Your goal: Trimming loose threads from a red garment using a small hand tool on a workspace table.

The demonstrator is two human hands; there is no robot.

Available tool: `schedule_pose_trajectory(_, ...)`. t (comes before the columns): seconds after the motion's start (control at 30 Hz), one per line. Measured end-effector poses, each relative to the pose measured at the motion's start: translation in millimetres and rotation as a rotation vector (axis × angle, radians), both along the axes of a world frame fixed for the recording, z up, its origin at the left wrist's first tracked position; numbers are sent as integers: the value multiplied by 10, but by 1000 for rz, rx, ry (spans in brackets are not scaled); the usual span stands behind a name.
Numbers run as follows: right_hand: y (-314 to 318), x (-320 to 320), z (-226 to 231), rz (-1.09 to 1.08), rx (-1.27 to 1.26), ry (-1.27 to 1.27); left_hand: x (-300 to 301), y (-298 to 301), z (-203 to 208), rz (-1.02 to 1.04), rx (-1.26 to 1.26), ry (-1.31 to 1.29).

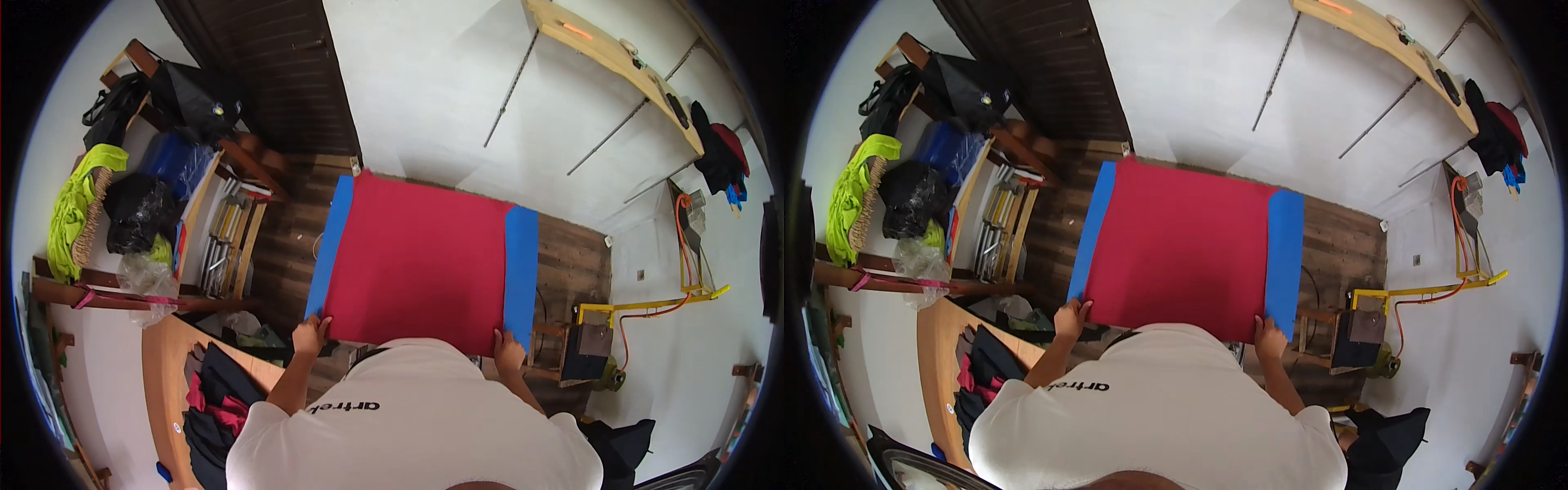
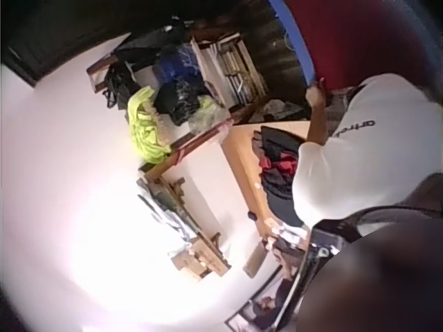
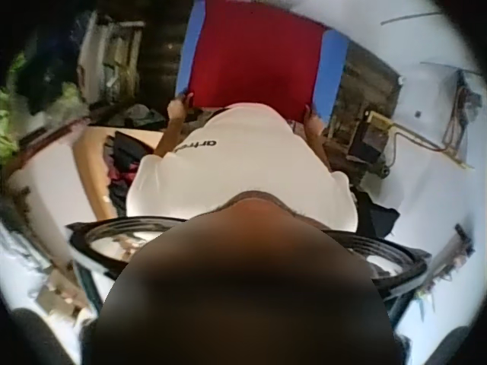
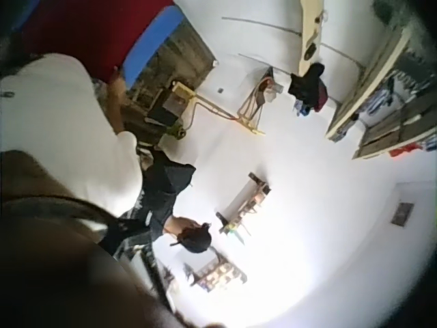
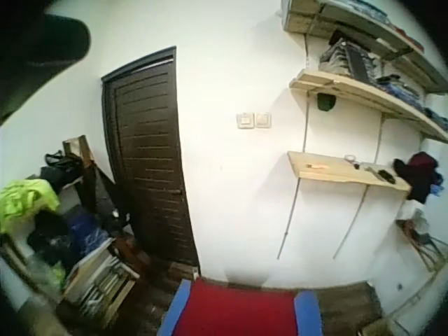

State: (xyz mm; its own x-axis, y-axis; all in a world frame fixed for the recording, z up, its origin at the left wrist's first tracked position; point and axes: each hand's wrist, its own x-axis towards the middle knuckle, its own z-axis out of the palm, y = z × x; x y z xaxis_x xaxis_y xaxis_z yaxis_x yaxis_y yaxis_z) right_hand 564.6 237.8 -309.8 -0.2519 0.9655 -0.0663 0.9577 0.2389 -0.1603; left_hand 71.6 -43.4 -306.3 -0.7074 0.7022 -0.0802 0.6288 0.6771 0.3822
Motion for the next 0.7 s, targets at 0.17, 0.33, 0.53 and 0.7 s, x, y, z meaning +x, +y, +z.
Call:
schedule_pose_trajectory(0.17,-60,-9,134,-66,-65,-8,107,-19,55,64,-180,57)
schedule_pose_trajectory(0.33,-51,-180,345,46,181,54,213,197,418,202,-318,214)
schedule_pose_trajectory(0.53,77,-1072,395,581,66,320,459,981,536,-261,12,172)
schedule_pose_trajectory(0.7,-2,-1472,255,853,103,216,800,1427,215,-639,26,150)
